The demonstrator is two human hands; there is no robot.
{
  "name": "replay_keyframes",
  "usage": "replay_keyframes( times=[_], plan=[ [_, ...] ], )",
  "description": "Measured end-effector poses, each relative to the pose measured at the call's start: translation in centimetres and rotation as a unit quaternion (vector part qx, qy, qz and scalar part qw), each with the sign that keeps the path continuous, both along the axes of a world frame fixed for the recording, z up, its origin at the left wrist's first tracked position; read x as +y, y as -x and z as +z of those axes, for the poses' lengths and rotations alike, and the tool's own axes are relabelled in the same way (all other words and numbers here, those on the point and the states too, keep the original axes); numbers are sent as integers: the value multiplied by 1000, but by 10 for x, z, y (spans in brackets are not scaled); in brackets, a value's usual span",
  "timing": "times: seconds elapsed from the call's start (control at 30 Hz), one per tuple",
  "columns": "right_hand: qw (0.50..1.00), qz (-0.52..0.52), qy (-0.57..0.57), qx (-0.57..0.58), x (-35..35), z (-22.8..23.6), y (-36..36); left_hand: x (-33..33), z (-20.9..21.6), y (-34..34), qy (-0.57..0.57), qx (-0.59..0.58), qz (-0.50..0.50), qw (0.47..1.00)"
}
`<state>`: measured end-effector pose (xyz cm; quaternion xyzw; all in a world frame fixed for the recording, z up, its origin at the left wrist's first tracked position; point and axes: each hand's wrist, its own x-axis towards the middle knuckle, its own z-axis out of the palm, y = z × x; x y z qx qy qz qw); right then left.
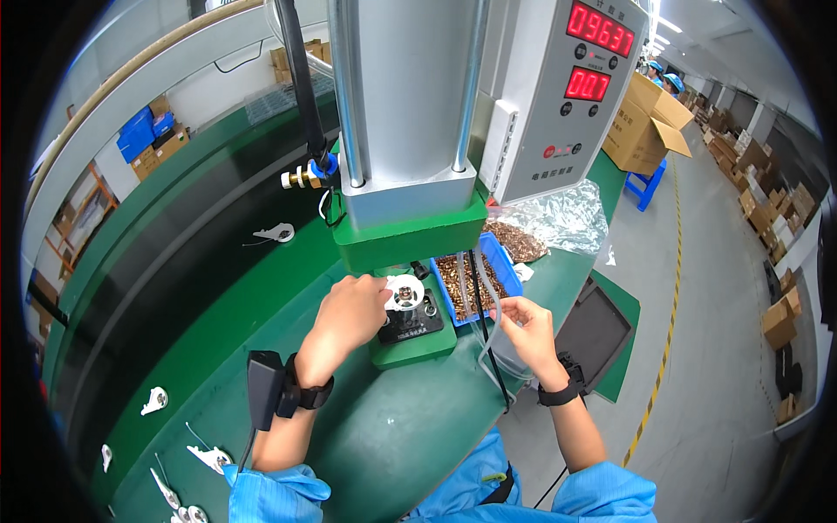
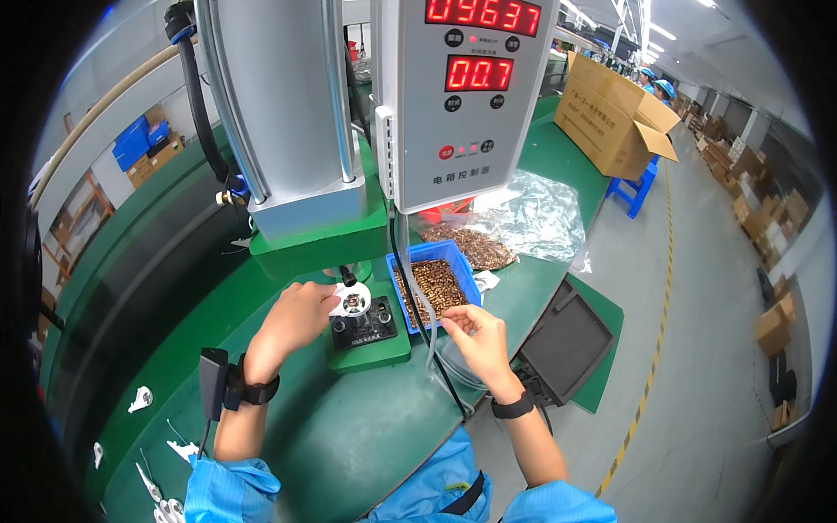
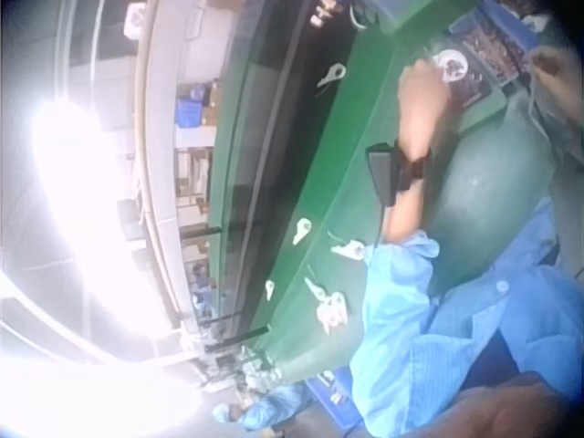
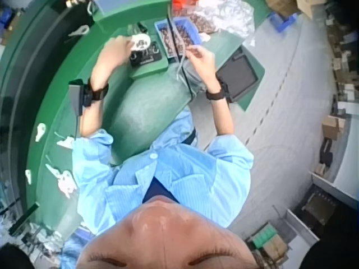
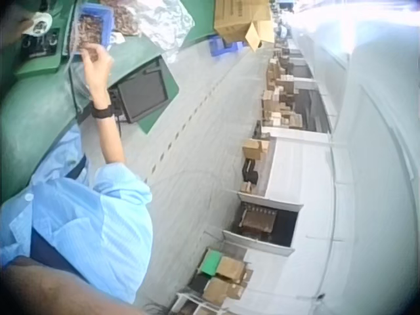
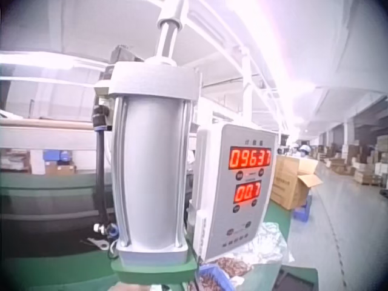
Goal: Assembling small metal pins and components into white plastic housings using a press machine.
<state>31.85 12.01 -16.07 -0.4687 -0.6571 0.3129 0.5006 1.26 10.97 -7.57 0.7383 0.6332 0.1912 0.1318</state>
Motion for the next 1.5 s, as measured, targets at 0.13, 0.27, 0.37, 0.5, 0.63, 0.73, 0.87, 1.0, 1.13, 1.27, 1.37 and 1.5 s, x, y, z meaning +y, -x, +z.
replay_keyframes(
  times=[0.13, 0.27, 0.37, 0.5, 0.63, 0.73, 0.87, 1.0, 1.13, 1.27, 1.37, 1.5],
  plan=[
    [997, -13, -17, 69, 8, -31, 4, -10, 2, -4, -5, -52, 14, 999],
    [988, -31, -11, 148, 18, -53, 0, -18, 2, -12, -50, -156, 36, 986],
    [993, -24, -15, 117, 16, -53, 3, -19, -8, -5, -149, -120, 2, 981],
    [995, -27, -7, 93, 17, -52, 1, -11, 9, -9, -145, -110, -56, 982],
    [996, -26, -8, 90, 16, -52, -1, 0, 21, -11, -66, -109, -45, 991],
    [994, -25, -6, 104, 17, -52, 1, -1, 29, -17, -41, -80, -25, 996],
    [994, -22, -11, 105, 16, -51, 2, -1, 35, -24, -41, -72, -39, 996],
    [994, -24, -18, 104, 15, -50, 2, -2, 27, -28, -100, -13, -46, 994],
    [994, -26, -19, 103, 14, -51, 0, -3, 23, -32, -145, 32, -57, 987],
    [995, -27, -22, 98, 15, -49, 1, -3, 25, -33, -156, 34, -50, 986],
    [995, -28, -24, 94, 15, -51, 0, -2, 26, -34, -117, 10, -31, 993],
    [994, -24, -15, 102, 17, -52, 0, -2, 30, -36, -95, 29, -25, 995]
  ],
)
